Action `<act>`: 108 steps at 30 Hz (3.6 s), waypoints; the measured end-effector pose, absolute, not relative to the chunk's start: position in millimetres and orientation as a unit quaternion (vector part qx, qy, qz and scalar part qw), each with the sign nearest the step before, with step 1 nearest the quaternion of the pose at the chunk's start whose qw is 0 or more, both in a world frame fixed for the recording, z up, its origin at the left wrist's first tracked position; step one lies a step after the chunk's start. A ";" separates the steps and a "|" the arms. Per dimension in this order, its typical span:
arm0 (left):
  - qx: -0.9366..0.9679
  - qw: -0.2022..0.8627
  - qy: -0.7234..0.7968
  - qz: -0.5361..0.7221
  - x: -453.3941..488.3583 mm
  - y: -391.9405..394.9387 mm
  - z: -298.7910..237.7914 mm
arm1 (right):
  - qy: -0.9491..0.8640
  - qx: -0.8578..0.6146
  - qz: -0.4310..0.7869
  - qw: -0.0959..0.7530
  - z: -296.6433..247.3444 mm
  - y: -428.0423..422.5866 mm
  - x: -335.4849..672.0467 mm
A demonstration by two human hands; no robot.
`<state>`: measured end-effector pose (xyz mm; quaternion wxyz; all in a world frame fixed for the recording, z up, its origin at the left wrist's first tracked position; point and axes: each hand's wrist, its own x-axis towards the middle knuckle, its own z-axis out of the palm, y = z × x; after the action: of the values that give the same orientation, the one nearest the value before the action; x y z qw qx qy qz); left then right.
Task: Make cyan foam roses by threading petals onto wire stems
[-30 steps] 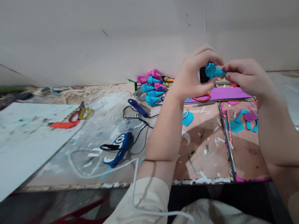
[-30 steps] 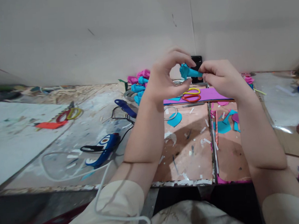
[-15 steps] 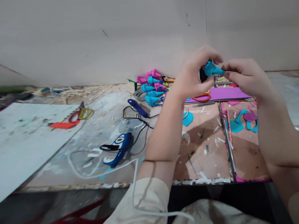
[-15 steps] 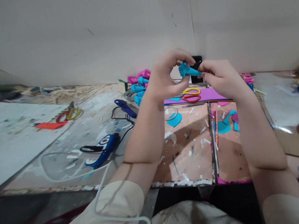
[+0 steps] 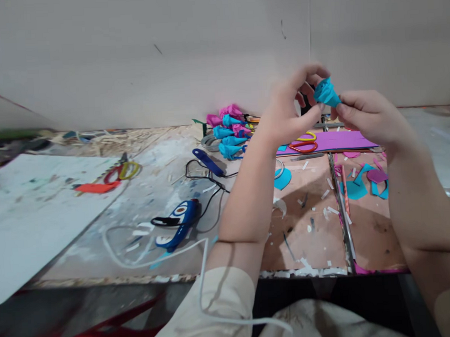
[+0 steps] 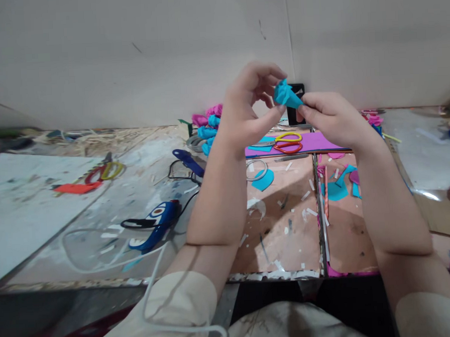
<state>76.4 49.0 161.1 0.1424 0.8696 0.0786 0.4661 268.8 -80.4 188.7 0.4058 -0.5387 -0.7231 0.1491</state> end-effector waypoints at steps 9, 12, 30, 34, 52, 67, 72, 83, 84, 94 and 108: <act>0.859 0.198 0.059 0.468 80.4 38.3 164.9 | -0.729 -0.527 0.157 0.407 186.8 -78.9 267.8; 0.848 0.226 0.040 0.477 84.8 40.7 163.3 | -0.744 -0.519 0.135 0.399 186.3 -76.7 268.2; 0.856 0.240 0.078 0.452 78.8 37.1 168.1 | -0.740 -0.560 0.021 0.372 182.7 -75.3 271.0; 0.860 0.227 0.079 0.451 76.0 37.6 169.0 | -0.736 -0.563 -0.006 0.376 181.3 -74.4 274.5; 0.876 0.128 0.033 0.464 81.4 50.3 164.2 | -0.714 -0.569 -0.016 0.408 181.4 -77.6 278.9; 0.880 0.187 0.046 0.434 76.1 45.9 168.8 | -0.715 -0.582 -0.039 0.385 189.7 -82.6 276.1; 0.880 0.186 0.061 0.433 77.5 43.7 167.9 | -0.714 -0.583 -0.037 0.387 190.5 -84.3 274.6; 0.877 0.227 0.081 0.415 82.6 48.2 159.2 | -0.711 -0.583 -0.075 0.386 187.6 -80.4 278.8; 0.875 0.242 0.084 0.411 84.8 48.1 157.3 | -0.710 -0.585 -0.084 0.382 186.7 -78.9 278.1; 0.857 0.248 0.111 0.438 91.3 47.2 155.4 | -0.722 -0.576 -0.043 0.381 183.1 -74.1 276.4; 0.841 0.288 0.118 0.442 89.5 49.3 156.7 | -0.718 -0.571 -0.052 0.395 178.7 -72.9 279.1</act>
<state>89.5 49.3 156.7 0.2877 0.8412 0.1180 0.4423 279.1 -72.9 178.7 0.3946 -0.5706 -0.7183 -0.0523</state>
